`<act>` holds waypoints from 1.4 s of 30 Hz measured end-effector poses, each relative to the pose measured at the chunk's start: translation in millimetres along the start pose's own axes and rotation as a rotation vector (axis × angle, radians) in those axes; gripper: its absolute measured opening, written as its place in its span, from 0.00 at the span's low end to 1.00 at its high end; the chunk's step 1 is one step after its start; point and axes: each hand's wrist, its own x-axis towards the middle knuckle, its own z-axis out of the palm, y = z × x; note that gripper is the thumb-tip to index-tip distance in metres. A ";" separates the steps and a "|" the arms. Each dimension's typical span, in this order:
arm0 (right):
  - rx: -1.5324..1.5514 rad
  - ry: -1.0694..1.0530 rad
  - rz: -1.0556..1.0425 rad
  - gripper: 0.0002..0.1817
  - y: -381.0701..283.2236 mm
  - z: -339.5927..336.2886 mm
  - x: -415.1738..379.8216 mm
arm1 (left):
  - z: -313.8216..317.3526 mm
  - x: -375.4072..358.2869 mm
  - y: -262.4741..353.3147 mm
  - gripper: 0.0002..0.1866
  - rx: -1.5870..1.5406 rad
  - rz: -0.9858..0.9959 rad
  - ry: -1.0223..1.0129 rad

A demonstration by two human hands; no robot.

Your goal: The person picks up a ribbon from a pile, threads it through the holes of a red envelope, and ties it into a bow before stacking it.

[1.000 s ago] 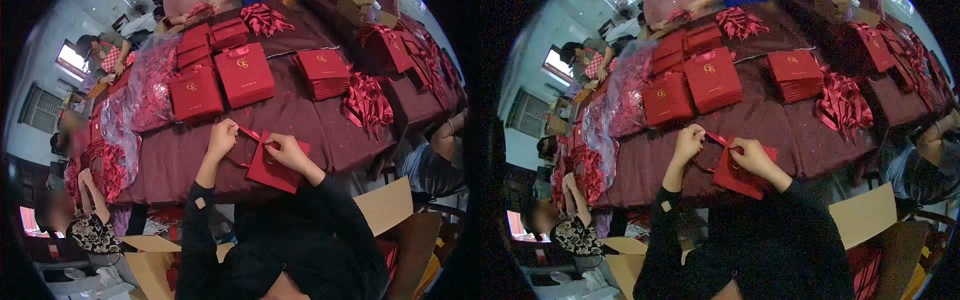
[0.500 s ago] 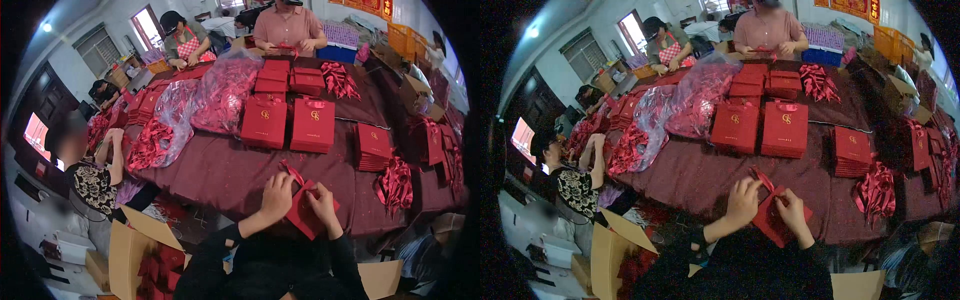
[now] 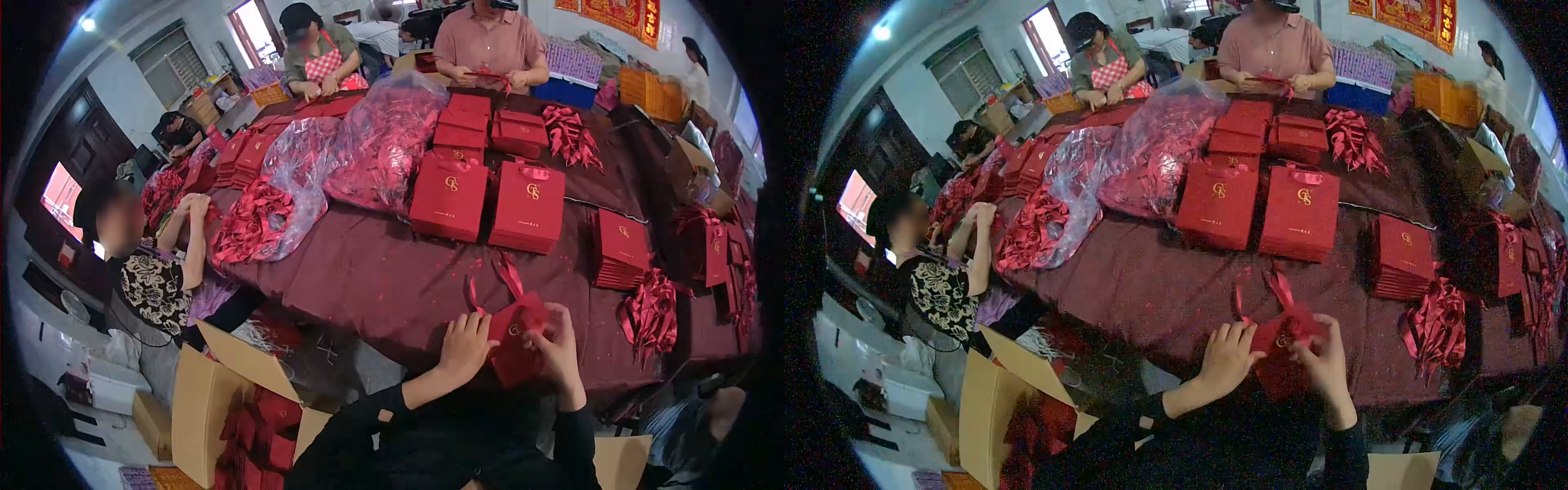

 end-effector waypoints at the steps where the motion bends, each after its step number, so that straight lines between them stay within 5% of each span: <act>1: 0.082 -0.024 0.070 0.18 -0.1 -0.4 -9.2 | 2.8 -1.8 -0.1 0.28 0.006 0.015 0.034; 7: 0.291 0.005 0.403 0.09 2.6 -21.9 -48.5 | 7.3 -7.0 0.9 0.28 0.000 -0.006 0.044; 10: 0.286 -0.185 0.516 0.08 3.9 -34.9 -66.0 | 2.6 -2.6 3.3 0.28 -0.011 -0.011 0.058; 16: 0.168 -0.535 0.352 0.07 12.2 -47.2 -72.4 | 2.3 2.4 5.2 0.31 0.035 -0.036 0.074; 19: 0.155 -0.455 0.272 0.06 8.6 -38.8 -66.2 | -0.9 11.5 1.3 0.26 -0.123 -0.066 0.042; 22: 0.679 -0.158 0.232 0.06 27.8 -14.8 -53.6 | 0.5 21.7 -10.8 0.25 -0.312 -0.125 -0.106; 27: 0.463 0.173 0.026 0.04 40.4 24.9 -15.1 | 0.4 27.6 -24.7 0.17 -0.498 -0.200 -0.149; 42: 0.088 0.101 -0.049 0.04 51.4 43.1 -1.2 | -2.1 28.6 -41.1 0.14 -0.674 -0.301 -0.305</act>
